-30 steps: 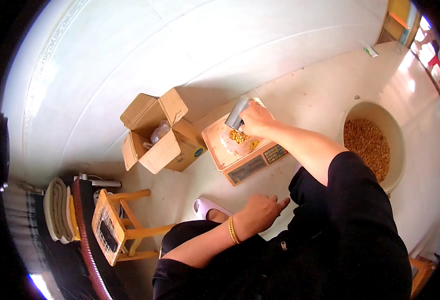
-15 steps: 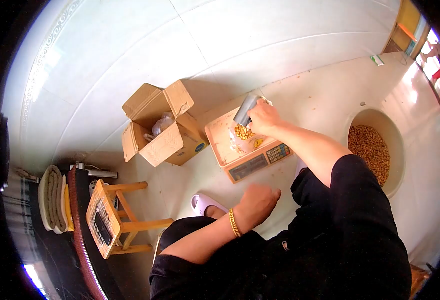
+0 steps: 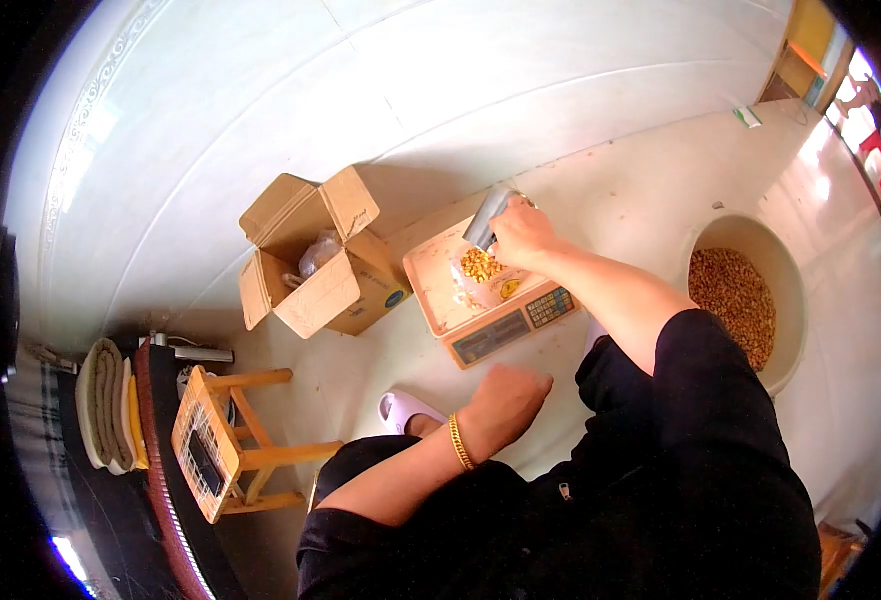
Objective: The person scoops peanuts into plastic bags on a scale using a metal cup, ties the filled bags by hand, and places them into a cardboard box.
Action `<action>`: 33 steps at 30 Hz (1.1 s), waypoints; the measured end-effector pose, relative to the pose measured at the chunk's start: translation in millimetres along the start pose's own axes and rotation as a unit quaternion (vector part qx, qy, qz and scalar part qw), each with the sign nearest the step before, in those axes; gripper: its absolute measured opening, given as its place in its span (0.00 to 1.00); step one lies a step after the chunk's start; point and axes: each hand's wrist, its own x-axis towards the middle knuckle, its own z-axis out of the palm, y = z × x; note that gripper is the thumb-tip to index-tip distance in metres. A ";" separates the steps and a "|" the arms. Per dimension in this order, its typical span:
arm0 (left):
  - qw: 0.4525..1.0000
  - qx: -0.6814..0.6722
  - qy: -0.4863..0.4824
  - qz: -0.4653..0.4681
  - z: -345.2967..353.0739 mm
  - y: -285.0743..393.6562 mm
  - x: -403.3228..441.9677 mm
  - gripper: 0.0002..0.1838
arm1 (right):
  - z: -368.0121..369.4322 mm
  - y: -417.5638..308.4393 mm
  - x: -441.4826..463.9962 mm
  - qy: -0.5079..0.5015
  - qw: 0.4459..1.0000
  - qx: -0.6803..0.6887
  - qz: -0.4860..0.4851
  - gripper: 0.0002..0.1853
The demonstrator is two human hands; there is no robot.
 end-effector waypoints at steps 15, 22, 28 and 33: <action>1.000 0.004 0.000 -0.005 -6.6 -2.6 -2.3 0.01 | 1.3 -9.4 1.1 0.019 1.000 0.000 0.009 0.14; 1.000 -0.015 0.012 -0.007 -2.9 -10.2 -3.1 0.02 | -12.1 9.5 14.1 -0.010 0.992 0.110 0.066 0.14; 0.998 0.005 -0.051 -0.022 -10.6 -19.8 -4.5 0.02 | -67.4 60.0 0.1 -0.059 0.902 0.391 0.172 0.20; 0.995 0.038 -0.084 -0.027 -22.5 -31.0 -6.0 0.03 | -141.9 100.8 -88.9 0.035 0.884 0.431 0.177 0.20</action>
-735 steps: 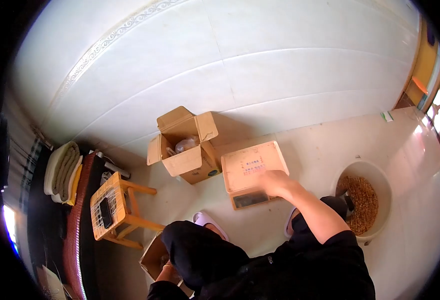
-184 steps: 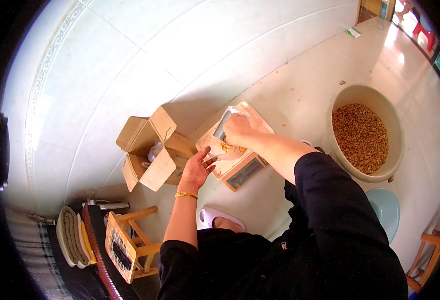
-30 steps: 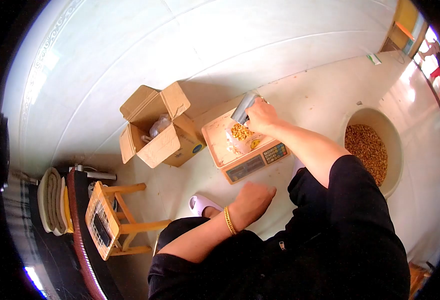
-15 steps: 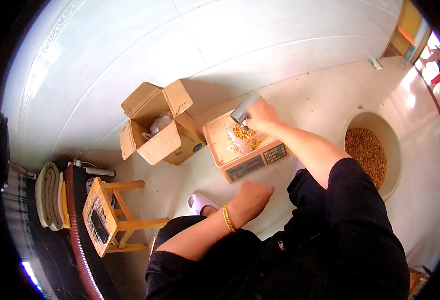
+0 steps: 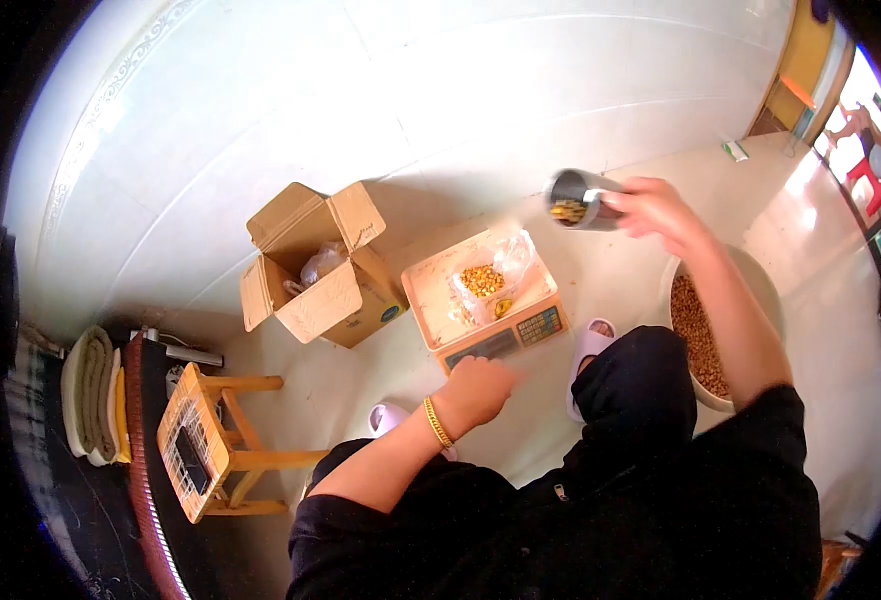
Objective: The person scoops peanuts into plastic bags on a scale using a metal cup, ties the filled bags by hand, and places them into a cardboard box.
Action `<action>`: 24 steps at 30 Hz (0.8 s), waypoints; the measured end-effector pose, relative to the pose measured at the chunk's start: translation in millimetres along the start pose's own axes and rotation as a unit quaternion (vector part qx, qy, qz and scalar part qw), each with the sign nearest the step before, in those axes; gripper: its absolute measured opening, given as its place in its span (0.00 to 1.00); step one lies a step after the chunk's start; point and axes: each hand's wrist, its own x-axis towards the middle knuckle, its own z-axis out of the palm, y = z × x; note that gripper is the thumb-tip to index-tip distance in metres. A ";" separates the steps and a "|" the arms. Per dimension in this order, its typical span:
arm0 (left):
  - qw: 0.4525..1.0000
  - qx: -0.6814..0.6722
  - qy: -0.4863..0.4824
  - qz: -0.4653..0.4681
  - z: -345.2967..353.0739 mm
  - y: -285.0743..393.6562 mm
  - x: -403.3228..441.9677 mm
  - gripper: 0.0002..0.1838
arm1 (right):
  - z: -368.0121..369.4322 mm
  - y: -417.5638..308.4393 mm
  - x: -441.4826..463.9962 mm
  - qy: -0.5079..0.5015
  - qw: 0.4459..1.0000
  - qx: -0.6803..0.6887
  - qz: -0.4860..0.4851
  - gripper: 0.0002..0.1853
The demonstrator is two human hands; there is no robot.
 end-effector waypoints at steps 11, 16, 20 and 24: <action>0.993 -0.013 -0.071 -0.093 -6.3 -39.4 6.8 0.10 | -104.9 217.4 -127.6 0.228 0.940 -0.111 0.228 0.19; 0.988 0.006 0.038 -0.151 0.3 -57.6 15.0 0.17 | -101.0 274.9 -124.0 -0.140 0.865 -0.438 0.203 0.19; 0.980 0.036 0.052 -0.187 -10.5 -70.0 27.9 0.24 | -67.2 159.0 -85.7 0.080 0.843 -0.512 0.141 0.18; 0.960 0.007 0.037 -0.276 3.5 -95.8 40.6 0.29 | -22.7 88.3 -5.3 0.038 0.924 -0.370 -0.089 0.15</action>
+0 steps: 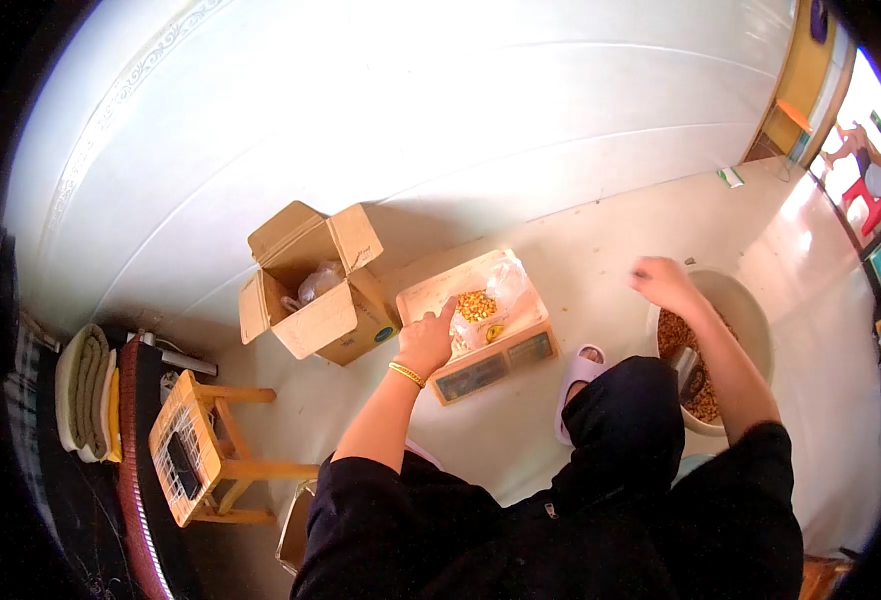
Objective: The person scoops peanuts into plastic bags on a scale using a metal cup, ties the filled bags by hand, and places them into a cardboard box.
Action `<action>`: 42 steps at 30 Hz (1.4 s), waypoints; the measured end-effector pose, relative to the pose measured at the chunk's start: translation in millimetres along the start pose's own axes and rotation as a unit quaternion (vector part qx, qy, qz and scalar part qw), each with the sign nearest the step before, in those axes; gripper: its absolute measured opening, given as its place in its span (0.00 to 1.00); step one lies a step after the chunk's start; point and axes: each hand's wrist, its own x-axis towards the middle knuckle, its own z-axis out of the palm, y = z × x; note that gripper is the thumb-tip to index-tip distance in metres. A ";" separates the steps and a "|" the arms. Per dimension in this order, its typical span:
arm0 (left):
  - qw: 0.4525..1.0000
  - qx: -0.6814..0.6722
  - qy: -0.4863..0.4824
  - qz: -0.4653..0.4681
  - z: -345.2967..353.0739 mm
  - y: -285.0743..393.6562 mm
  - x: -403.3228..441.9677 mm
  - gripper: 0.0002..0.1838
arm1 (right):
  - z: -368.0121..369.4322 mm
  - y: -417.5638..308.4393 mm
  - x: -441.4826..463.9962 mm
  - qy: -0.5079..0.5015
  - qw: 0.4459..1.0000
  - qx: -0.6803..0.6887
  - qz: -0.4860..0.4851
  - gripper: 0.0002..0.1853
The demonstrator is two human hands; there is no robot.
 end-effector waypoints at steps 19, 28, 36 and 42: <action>0.722 -0.637 0.089 -0.253 1.6 -49.7 45.6 0.07 | 174.9 -147.2 161.7 -0.115 0.936 0.323 0.084 0.06; 0.849 -0.478 0.078 -0.210 14.9 -53.1 45.1 0.11 | 166.5 -155.4 135.0 -0.105 0.717 0.689 0.031 0.09; 0.968 -0.239 0.075 -0.003 2.6 -34.4 58.6 0.11 | 222.4 -169.4 98.0 -0.187 0.901 0.298 -0.254 0.23; 0.962 -0.253 0.102 -0.001 6.9 -22.3 74.6 0.12 | 244.0 -173.1 108.9 -0.248 0.845 0.473 -0.027 0.14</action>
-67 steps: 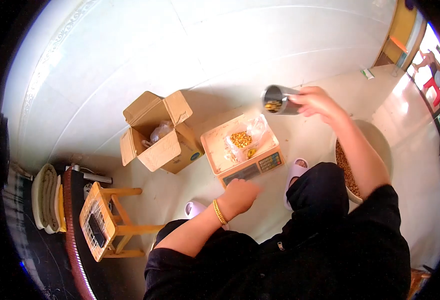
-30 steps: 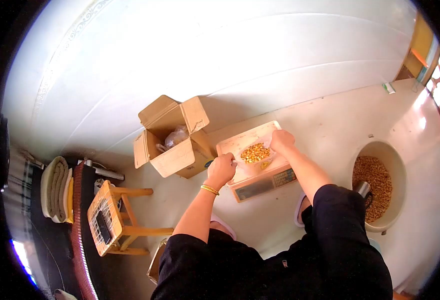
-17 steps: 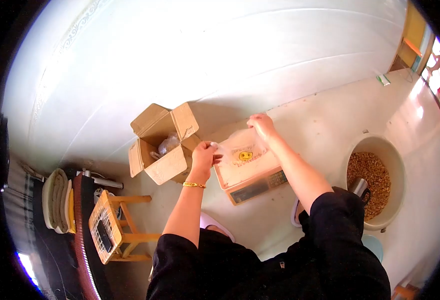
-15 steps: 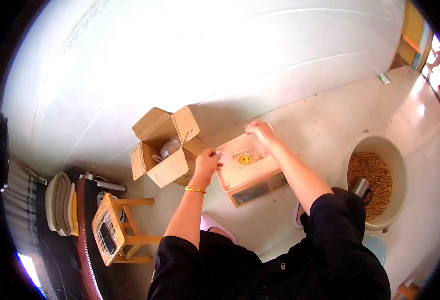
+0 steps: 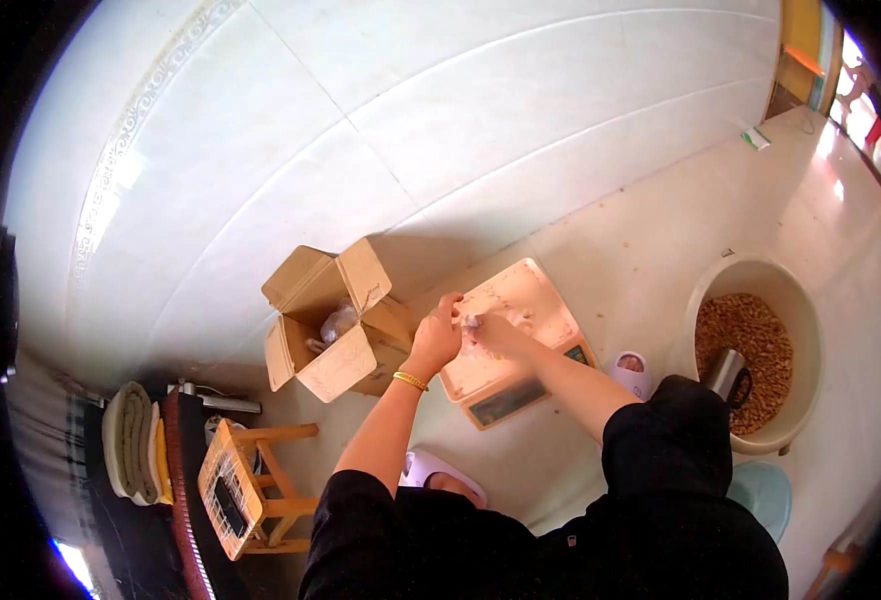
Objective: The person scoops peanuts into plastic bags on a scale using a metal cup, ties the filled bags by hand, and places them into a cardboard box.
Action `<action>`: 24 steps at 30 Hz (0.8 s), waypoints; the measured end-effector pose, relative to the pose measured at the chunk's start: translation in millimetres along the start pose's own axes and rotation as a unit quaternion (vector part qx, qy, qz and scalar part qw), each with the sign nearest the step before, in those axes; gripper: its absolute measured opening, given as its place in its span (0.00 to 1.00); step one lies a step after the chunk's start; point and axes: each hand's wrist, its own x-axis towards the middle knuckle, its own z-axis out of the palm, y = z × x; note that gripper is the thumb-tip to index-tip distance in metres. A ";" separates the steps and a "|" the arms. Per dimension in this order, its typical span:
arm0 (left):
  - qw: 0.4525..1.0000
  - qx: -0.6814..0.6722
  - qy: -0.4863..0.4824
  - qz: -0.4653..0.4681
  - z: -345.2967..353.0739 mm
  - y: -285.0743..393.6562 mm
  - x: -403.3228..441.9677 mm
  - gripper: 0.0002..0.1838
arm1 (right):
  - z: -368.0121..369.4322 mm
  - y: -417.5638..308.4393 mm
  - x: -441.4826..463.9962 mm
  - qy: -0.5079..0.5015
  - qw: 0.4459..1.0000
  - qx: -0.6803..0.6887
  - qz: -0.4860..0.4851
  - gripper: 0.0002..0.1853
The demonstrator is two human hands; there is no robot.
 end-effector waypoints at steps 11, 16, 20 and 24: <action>0.999 0.035 -0.019 -0.017 19.9 -41.1 -6.8 0.09 | 3.5 -13.6 -1.9 -0.027 0.999 0.043 0.014 0.20; 0.957 -0.213 -0.042 -0.193 32.6 -60.2 0.7 0.10 | -13.1 -6.6 -4.0 0.054 0.988 0.130 0.061 0.12; 0.920 -0.352 -0.080 -0.153 39.0 -50.0 0.1 0.16 | -20.5 1.1 -0.6 -0.034 0.980 0.193 0.021 0.06; 0.967 -0.223 -0.116 -0.034 46.3 -38.1 2.2 0.19 | -30.8 1.6 -4.0 -0.069 0.977 0.201 0.029 0.04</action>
